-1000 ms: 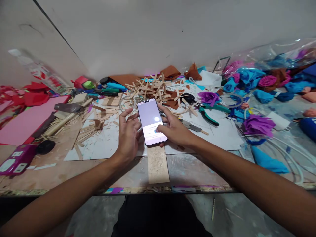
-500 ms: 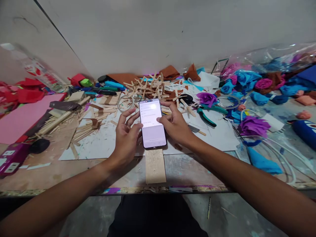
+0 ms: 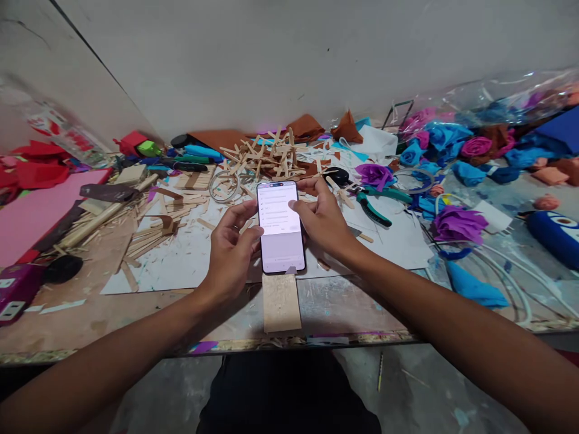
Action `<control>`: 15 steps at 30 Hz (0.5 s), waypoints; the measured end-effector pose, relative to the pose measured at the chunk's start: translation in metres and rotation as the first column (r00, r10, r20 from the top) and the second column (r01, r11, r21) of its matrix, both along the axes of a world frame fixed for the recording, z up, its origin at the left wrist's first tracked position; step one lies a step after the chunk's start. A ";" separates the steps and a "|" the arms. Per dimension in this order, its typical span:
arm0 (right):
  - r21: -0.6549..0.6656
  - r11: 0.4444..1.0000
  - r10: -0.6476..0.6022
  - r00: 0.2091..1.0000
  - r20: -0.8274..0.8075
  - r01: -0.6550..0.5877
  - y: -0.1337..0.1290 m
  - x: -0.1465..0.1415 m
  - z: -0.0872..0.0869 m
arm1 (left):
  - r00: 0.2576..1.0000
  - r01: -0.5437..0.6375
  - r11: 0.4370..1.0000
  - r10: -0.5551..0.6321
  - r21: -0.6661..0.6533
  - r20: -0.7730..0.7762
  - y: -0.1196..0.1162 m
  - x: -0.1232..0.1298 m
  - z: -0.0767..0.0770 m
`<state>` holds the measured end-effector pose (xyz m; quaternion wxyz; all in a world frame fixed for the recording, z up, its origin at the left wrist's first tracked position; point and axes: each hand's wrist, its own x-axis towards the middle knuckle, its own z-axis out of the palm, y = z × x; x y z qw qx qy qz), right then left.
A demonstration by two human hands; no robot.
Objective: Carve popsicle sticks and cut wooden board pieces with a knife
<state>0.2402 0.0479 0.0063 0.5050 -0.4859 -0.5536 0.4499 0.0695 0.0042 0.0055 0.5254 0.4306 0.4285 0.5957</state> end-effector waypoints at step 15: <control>-0.036 0.950 0.311 0.950 0.023 -0.311 0.013 0.014 0.004 | 0.999 -0.036 0.999 0.036 0.010 -0.040 0.007 -0.003 -0.002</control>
